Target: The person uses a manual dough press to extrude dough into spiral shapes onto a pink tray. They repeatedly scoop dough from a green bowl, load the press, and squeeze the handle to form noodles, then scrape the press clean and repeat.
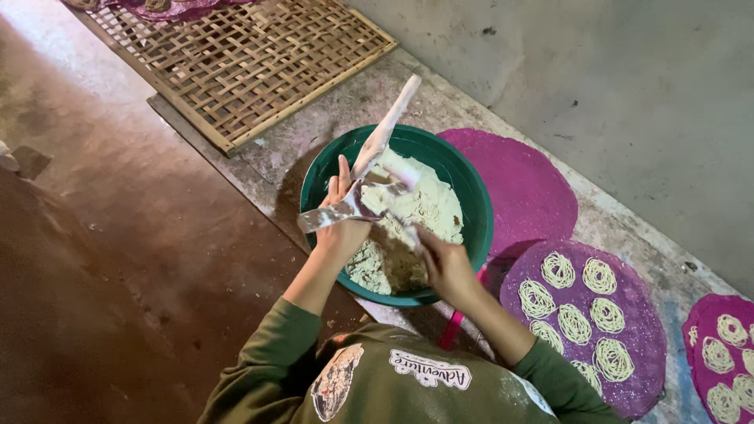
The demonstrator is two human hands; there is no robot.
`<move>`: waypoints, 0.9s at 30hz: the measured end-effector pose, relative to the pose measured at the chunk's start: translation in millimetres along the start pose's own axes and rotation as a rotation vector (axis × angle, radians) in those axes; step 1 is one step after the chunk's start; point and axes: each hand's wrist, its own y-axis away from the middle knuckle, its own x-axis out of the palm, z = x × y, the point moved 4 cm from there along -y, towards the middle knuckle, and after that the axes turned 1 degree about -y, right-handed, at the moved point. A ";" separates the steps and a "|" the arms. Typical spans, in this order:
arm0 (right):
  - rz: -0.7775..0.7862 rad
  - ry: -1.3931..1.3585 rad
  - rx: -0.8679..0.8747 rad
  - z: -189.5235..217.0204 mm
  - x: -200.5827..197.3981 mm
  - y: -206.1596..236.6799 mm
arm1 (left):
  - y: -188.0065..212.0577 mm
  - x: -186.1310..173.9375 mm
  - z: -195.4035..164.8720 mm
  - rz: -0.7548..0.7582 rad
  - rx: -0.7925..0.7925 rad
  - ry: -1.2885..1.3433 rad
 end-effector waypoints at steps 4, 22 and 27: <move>0.175 -0.073 0.091 11.6 5.0 7.7 | -5.5 -8.0 13.6 0.066 -0.144 0.073; 0.335 0.938 -0.224 86.5 -80.5 -20.6 | 7.5 -1.7 71.9 0.482 -0.594 0.168; 0.415 0.453 -0.182 39.8 -58.5 -36.9 | 3.1 -10.7 98.0 0.007 -0.572 1.059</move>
